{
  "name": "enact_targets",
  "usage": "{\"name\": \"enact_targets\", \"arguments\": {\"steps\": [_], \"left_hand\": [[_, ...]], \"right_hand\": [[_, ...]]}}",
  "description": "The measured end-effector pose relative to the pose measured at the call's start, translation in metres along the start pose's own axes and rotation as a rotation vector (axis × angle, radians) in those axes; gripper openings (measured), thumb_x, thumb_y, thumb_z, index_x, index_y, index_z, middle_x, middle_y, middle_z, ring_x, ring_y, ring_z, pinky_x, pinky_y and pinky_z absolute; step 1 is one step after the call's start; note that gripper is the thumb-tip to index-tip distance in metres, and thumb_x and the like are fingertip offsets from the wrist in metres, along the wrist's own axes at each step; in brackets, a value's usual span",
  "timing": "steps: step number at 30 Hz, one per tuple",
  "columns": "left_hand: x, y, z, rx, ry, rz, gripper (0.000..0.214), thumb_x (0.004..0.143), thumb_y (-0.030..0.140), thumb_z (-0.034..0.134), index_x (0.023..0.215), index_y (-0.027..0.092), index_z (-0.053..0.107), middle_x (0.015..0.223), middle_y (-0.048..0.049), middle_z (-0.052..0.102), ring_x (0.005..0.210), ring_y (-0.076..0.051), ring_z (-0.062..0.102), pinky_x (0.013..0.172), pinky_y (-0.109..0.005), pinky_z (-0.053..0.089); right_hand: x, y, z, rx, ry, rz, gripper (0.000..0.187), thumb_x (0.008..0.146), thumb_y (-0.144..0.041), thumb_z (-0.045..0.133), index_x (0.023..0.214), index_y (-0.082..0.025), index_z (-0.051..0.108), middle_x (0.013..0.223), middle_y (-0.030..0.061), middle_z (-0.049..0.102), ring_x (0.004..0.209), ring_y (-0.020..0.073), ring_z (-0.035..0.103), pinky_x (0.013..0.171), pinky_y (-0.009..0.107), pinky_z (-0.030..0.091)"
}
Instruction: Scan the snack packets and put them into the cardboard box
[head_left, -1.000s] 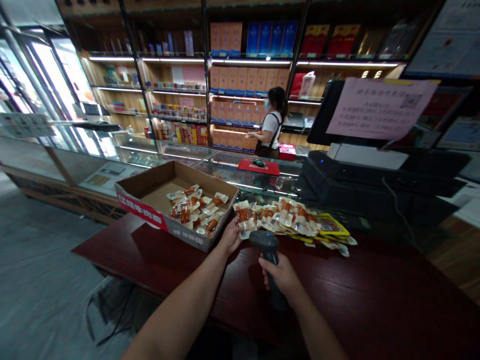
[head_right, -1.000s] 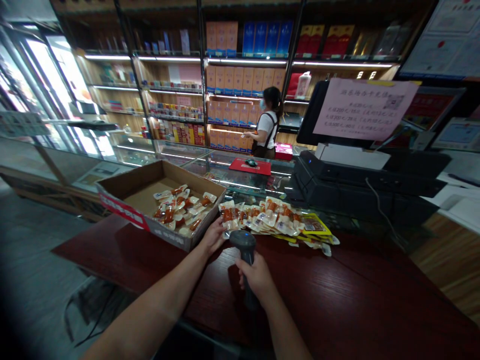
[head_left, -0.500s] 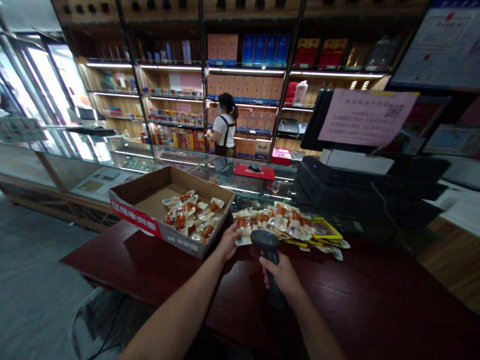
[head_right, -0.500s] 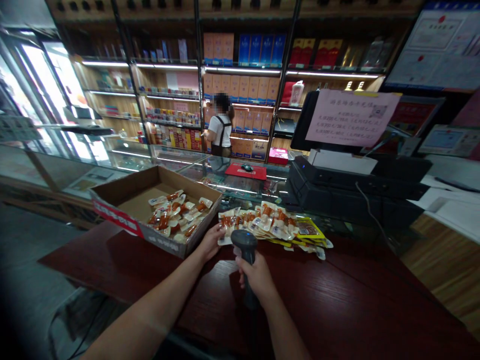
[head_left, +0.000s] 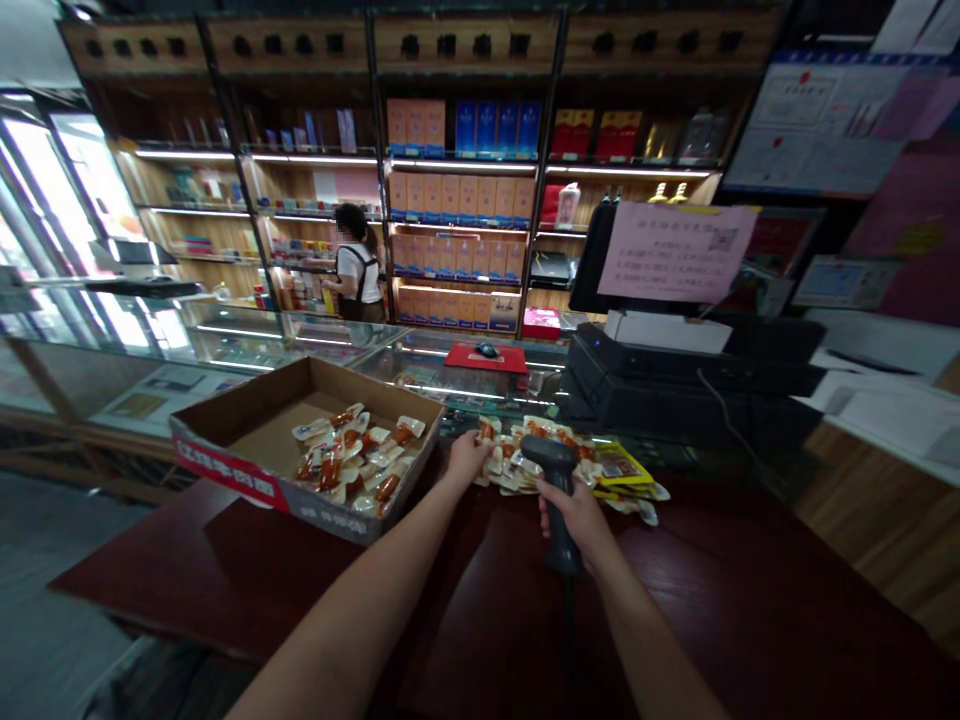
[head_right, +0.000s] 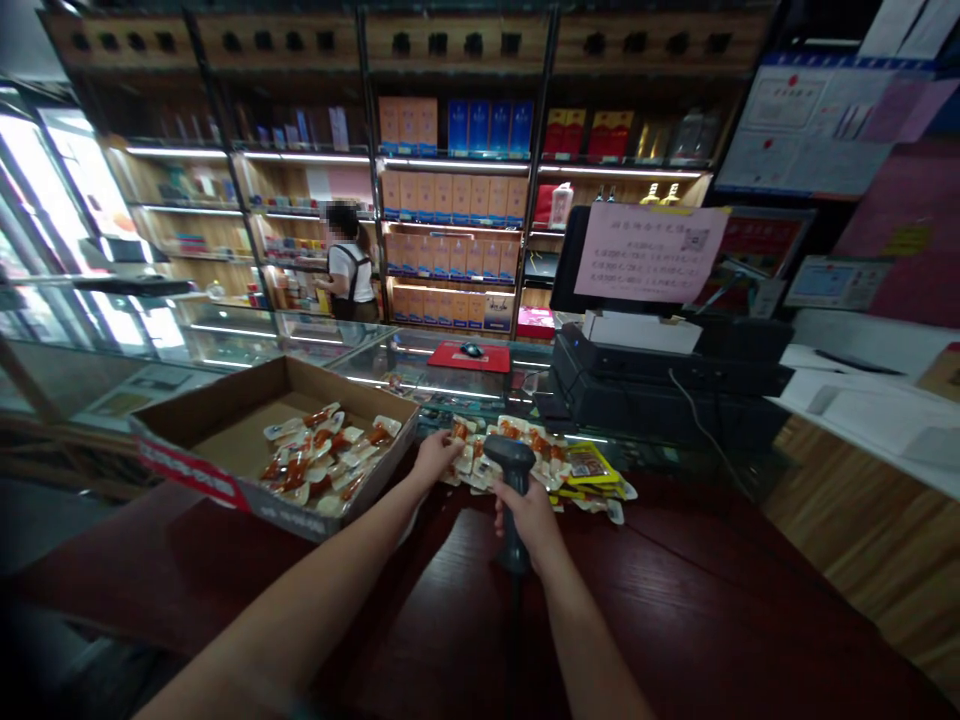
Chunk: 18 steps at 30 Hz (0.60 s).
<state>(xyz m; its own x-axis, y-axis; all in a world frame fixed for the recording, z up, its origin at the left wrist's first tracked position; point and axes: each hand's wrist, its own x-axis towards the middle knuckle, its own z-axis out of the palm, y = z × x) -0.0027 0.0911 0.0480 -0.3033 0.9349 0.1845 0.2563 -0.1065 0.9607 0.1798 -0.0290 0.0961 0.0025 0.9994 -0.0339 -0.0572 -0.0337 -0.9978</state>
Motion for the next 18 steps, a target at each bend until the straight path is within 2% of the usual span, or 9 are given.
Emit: {"name": "enact_targets", "arguments": {"steps": [4,9,14,18], "left_hand": [[-0.006,-0.006,0.009,0.001,0.014,0.054,0.015,0.054,0.011,0.071,0.065,0.019,0.066,0.074,-0.0086,0.064,0.097,-0.029,0.058,0.092,-0.036,0.037],[-0.004,-0.021,0.009,-0.057,0.025,0.08,0.021,0.048,0.006,0.072,0.046,0.02,0.056,0.076,-0.0089,0.061,0.112,-0.031,0.048,0.101,-0.037,0.029],[-0.007,-0.021,0.006,-0.03,0.003,0.078,0.02,0.051,0.009,0.073,0.046,0.02,0.057,0.076,-0.0092,0.058,0.111,-0.031,0.047,0.103,-0.038,0.027],[-0.013,-0.007,-0.004,-0.058,0.014,0.15,0.017,0.05,0.014,0.076,0.054,0.02,0.061,0.081,-0.0091,0.058,0.108,-0.031,0.048,0.102,-0.037,0.029]], "right_hand": [[0.004,0.003,-0.004,0.022,-0.01,-0.001,0.033,0.063,-0.04,0.068,0.082,-0.018,0.053,0.048,-0.0068,0.053,0.035,0.0101,0.05,0.033,0.021,0.043],[0.007,0.006,-0.004,0.009,-0.018,0.001,0.033,0.063,-0.041,0.068,0.081,-0.018,0.053,0.048,-0.0069,0.053,0.035,0.01,0.05,0.034,0.021,0.042],[0.007,0.01,0.0,0.01,-0.035,0.0,0.033,0.064,-0.042,0.067,0.08,-0.018,0.052,0.048,-0.0065,0.054,0.035,0.0103,0.05,0.033,0.021,0.042],[0.004,0.011,0.01,0.019,-0.048,0.006,0.034,0.063,-0.042,0.068,0.079,-0.017,0.052,0.048,-0.0062,0.054,0.035,0.0103,0.049,0.033,0.022,0.043]]}}
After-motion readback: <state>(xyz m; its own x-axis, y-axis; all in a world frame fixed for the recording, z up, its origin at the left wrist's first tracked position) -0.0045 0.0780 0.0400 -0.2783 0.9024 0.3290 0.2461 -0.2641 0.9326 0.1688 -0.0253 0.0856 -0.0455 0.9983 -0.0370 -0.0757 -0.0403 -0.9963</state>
